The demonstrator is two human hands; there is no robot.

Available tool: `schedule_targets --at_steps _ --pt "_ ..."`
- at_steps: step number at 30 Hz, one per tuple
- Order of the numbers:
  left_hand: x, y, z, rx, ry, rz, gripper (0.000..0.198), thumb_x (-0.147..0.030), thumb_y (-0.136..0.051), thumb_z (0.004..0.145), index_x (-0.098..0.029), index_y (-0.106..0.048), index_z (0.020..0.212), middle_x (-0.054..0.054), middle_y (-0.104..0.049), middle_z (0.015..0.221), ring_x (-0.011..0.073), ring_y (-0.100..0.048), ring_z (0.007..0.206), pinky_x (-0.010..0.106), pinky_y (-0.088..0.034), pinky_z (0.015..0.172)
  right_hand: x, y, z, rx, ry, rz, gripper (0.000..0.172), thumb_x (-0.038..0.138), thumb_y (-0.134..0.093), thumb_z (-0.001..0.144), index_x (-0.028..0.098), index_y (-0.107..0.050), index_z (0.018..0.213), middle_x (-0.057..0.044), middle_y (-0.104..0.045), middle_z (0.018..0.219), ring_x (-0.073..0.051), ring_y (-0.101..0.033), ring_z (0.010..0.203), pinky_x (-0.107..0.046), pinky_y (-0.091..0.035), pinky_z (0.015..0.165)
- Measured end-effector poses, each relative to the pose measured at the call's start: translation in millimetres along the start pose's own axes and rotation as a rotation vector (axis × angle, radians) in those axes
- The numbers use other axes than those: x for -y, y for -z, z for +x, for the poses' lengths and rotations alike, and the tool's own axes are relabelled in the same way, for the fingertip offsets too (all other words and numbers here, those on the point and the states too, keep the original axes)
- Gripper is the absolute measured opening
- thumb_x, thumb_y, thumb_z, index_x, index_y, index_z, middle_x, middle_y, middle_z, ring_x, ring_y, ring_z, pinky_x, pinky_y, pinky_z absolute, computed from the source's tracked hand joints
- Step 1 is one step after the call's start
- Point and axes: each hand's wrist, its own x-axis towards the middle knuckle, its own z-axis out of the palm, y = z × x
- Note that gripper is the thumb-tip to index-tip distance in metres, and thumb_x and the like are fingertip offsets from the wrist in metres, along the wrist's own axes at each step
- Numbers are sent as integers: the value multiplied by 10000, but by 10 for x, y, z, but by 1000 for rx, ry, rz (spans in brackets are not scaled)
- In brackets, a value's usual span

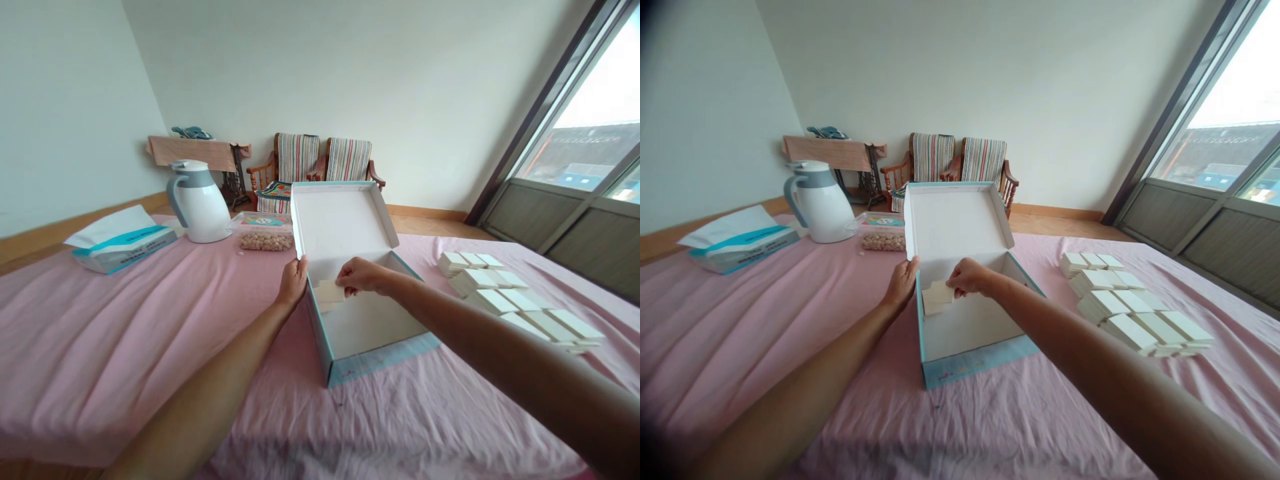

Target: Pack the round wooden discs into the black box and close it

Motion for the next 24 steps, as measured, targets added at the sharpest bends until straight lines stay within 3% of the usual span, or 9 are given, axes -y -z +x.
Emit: schedule_targets --at_steps 3,7,15,24 --pt "-1 4 3 2 -2 0 381 -405 -365 855 -186 -402 545 -24 -394 527 105 -372 529 221 -284 490 55 -211 34 -19 -67 40 187 118 -477 830 106 -584 676 -52 -660 570 -75 -588 491 -168 -486 516" --pt "-3 3 2 2 1 -7 384 -395 -375 858 -180 -412 541 -23 -406 523 102 -379 526 216 -286 485 80 -257 -11 13 -119 -18 206 123 -483 827 94 -583 648 -104 -691 623 -110 -634 527 -188 -517 516" --pt "-13 -10 -9 -9 7 -24 390 -389 -377 859 -188 -373 525 -37 -350 508 94 -334 515 223 -257 483 82 -270 -119 159 -144 -272 138 84 -699 572 99 -577 510 -44 -599 419 -138 -584 428 -212 -486 454" --pt "-10 -2 -8 -12 14 -44 395 -422 -398 837 -189 -381 519 -35 -376 491 96 -341 507 232 -252 487 85 -551 150 172 -146 -384 192 142 -543 720 104 -604 542 -45 -560 379 -175 -603 439 -257 -504 442"
